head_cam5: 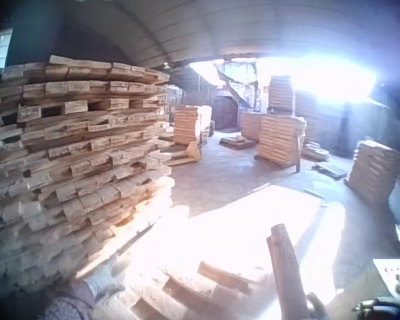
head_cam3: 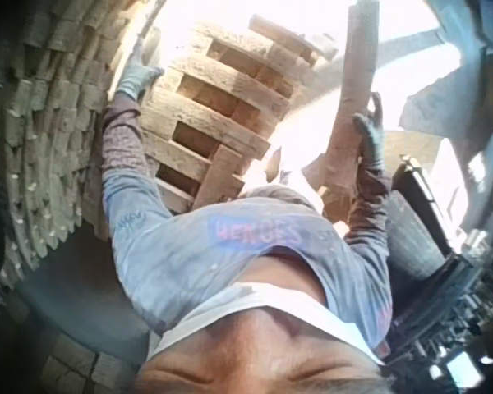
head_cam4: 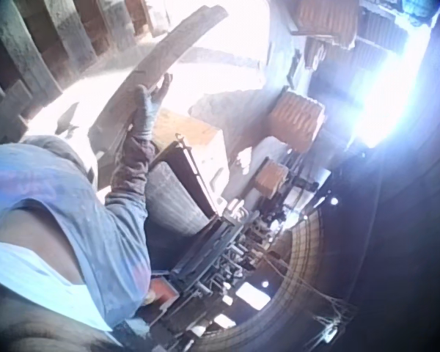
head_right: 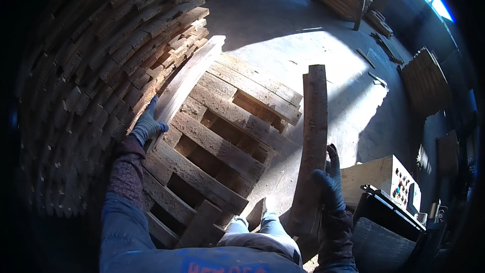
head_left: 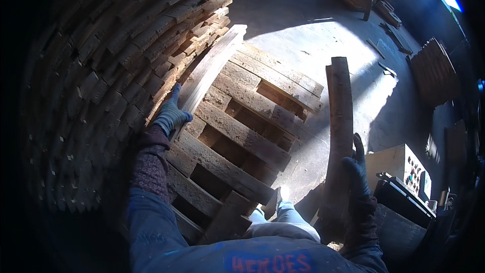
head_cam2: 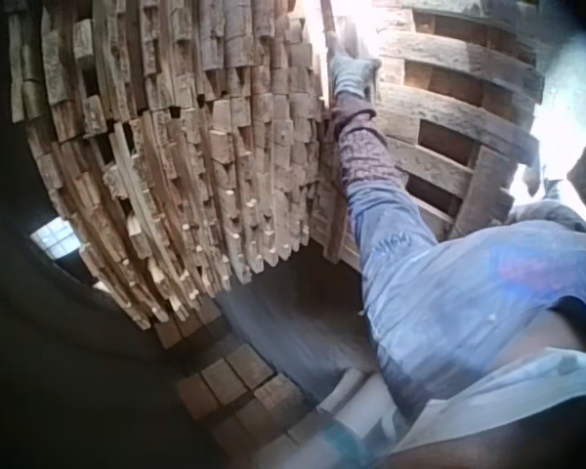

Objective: The person repeatedly picks up small wooden planks from a large stack and places them onto a conveyor or machine table. The person handles the planks by hand, moving them from the source stack to the machine area in a repetitive cycle.

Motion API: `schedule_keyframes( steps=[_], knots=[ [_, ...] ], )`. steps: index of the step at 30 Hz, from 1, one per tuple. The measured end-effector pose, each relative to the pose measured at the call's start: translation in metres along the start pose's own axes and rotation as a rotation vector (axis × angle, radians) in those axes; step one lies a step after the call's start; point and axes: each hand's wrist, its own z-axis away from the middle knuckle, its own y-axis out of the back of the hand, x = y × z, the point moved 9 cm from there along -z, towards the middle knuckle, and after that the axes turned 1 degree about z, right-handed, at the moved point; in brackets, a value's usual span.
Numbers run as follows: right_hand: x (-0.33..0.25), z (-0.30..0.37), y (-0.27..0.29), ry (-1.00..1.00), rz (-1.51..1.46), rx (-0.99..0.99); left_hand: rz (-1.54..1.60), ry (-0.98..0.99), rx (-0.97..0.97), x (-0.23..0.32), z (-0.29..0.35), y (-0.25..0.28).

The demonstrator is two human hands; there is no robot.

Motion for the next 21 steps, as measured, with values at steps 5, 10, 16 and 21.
schedule_keyframes(
  steps=[5,10,16,21],
  knots=[
    [0.057,-0.076,-0.081,0.154,0.298,-0.009,0.972,-0.064,-0.332,0.093,0.096,-0.09],
    [0.069,-0.078,-0.167,-0.001,0.851,-0.219,0.377,-0.165,-0.193,0.104,0.169,-0.159],
    [0.126,-0.073,-0.146,-0.206,0.444,-0.203,0.567,0.134,-0.26,0.091,0.117,-0.195],
    [0.149,-0.09,-0.153,-0.14,0.348,-0.252,0.681,0.124,-0.326,0.143,0.119,-0.201]
  ],
)
